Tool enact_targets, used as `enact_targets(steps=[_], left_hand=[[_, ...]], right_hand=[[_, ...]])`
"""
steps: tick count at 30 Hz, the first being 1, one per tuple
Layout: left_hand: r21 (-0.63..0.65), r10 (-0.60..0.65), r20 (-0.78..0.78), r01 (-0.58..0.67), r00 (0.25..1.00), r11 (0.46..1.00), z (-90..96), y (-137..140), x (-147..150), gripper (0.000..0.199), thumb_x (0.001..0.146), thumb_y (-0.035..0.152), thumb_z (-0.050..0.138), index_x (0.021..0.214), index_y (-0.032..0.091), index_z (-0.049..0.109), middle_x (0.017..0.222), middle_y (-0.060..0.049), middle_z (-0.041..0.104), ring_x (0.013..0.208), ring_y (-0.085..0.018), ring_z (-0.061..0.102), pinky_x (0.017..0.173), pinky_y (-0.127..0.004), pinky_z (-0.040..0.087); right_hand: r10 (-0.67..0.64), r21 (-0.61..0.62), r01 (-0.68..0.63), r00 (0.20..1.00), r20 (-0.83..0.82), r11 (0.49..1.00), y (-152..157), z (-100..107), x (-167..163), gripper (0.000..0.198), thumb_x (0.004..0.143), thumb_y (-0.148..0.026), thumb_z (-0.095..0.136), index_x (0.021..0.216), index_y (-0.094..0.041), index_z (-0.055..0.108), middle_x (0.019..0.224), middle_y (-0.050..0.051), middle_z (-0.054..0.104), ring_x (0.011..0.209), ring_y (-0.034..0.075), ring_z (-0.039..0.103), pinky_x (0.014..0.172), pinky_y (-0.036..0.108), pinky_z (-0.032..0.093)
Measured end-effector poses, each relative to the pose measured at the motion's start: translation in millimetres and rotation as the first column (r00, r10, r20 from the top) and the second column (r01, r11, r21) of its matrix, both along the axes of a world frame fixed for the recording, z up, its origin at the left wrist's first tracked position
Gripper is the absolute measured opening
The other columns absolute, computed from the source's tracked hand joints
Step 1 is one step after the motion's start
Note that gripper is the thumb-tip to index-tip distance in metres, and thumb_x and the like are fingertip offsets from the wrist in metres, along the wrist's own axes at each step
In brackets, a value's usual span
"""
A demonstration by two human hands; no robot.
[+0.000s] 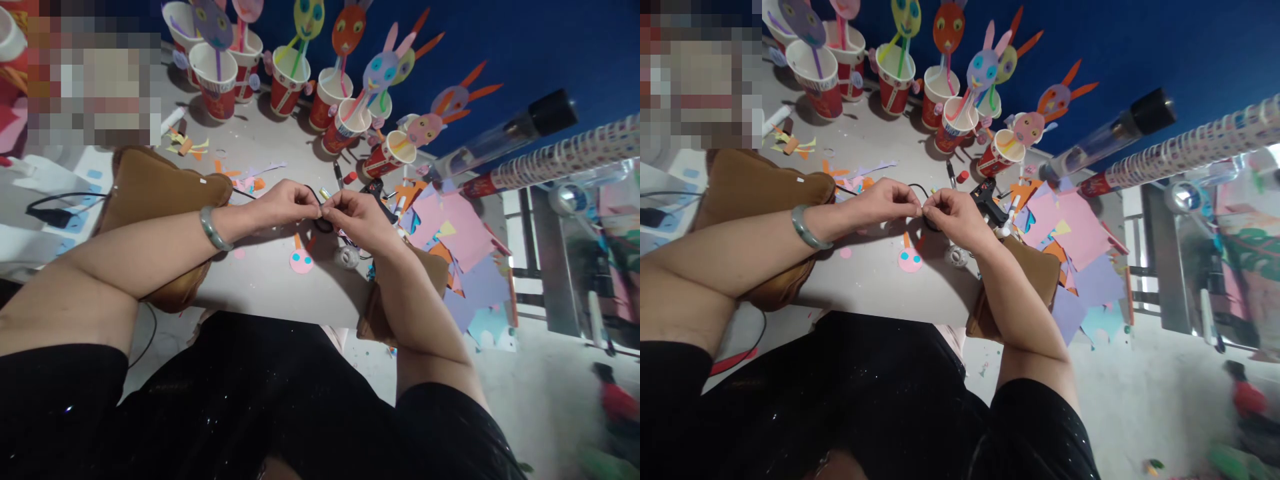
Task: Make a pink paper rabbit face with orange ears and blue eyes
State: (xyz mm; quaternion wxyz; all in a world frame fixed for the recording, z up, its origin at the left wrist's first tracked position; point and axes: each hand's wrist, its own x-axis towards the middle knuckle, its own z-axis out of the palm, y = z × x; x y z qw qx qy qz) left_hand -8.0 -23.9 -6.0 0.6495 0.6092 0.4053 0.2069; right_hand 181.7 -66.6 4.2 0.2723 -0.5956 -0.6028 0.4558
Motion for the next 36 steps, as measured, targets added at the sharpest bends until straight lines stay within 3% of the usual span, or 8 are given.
enact_targets(steps=[3, 7, 12, 18, 23, 30, 36], left_hand=[[0.016, -0.015, 0.002, 0.015, 1.0, 1.0, -1.7, 0, 0, 0.013, 0.08, 0.009, 0.069, 0.069, 0.013, 0.069, 0.056, 0.004, 0.057, 0.05, -0.005, 0.042, 0.052, -0.022, 0.031], [-0.086, 0.024, 0.044, -0.02, 0.999, 0.996, -2.5, -1, 0, 0.011, 0.08, 0.011, 0.069, 0.07, 0.014, 0.069, 0.055, 0.004, 0.057, 0.05, -0.006, 0.043, 0.053, -0.024, 0.032], [-0.14, 0.073, 0.187, -0.046, 0.98, 0.989, -4.0, -2, 1, 0.01, 0.081, 0.01, 0.068, 0.072, 0.015, 0.07, 0.06, 0.002, 0.058, 0.055, -0.007, 0.047, 0.054, -0.023, 0.035], [-0.151, 0.09, 0.234, -0.055, 0.968, 0.987, -10.8, -2, 3, 0.01, 0.083, 0.01, 0.067, 0.075, 0.015, 0.07, 0.063, 0.002, 0.059, 0.056, -0.007, 0.048, 0.053, -0.023, 0.034], [-0.173, 0.095, 0.207, -0.059, 0.974, 0.983, -14.4, -2, 4, 0.014, 0.085, 0.01, 0.064, 0.072, 0.015, 0.069, 0.062, 0.002, 0.056, 0.054, -0.007, 0.045, 0.052, -0.023, 0.033], [-0.136, 0.067, 0.149, -0.047, 0.987, 0.99, -13.2, -2, 3, 0.009, 0.082, 0.008, 0.069, 0.075, 0.013, 0.07, 0.06, 0.004, 0.057, 0.05, -0.006, 0.047, 0.049, -0.022, 0.033], [-0.109, 0.032, 0.122, -0.019, 0.992, 0.994, -10.8, -2, 4, 0.01, 0.082, 0.006, 0.073, 0.074, 0.011, 0.07, 0.059, 0.005, 0.06, 0.052, -0.004, 0.048, 0.051, -0.021, 0.032]], right_hand=[[0.0, 0.007, 0.0, 1.0, 0.015, 1.0, -1, -1, 0, 0.024, 0.081, -0.041, 0.075, 0.079, -0.02, 0.063, 0.062, -0.003, 0.058, 0.055, 0.01, 0.047, 0.053, 0.025, 0.038], [-0.074, 0.056, 0.076, 0.997, -0.03, 0.996, -3, -5, 2, 0.038, 0.086, -0.059, 0.067, 0.084, -0.021, 0.065, 0.07, -0.001, 0.061, 0.056, 0.01, 0.048, 0.053, 0.026, 0.038], [-0.16, 0.04, 0.165, 0.982, -0.1, 0.986, -9, -10, 6, 0.055, 0.084, -0.077, 0.06, 0.08, -0.022, 0.063, 0.075, 0.002, 0.063, 0.055, 0.011, 0.051, 0.054, 0.028, 0.039], [-0.169, 0.03, 0.176, 0.973, -0.155, 0.984, -17, -11, -1, 0.038, 0.076, -0.056, 0.078, 0.079, -0.021, 0.064, 0.063, -0.004, 0.056, 0.053, 0.009, 0.044, 0.054, 0.026, 0.035], [-0.178, 0.03, 0.188, 0.963, -0.203, 0.982, -17, -10, -6, 0.022, 0.075, -0.038, 0.075, 0.077, -0.02, 0.064, 0.061, -0.005, 0.056, 0.051, 0.007, 0.042, 0.052, 0.025, 0.032], [-0.142, -0.007, 0.143, 0.979, -0.146, 0.99, -17, -9, -1, 0.023, 0.075, -0.039, 0.076, 0.075, -0.019, 0.064, 0.058, -0.006, 0.054, 0.05, 0.007, 0.04, 0.05, 0.025, 0.029], [-0.114, 0.034, 0.119, 0.985, -0.13, 0.992, -16, -7, -1, 0.024, 0.075, -0.039, 0.078, 0.073, -0.018, 0.066, 0.061, -0.004, 0.057, 0.058, 0.009, 0.045, 0.054, 0.025, 0.033]])
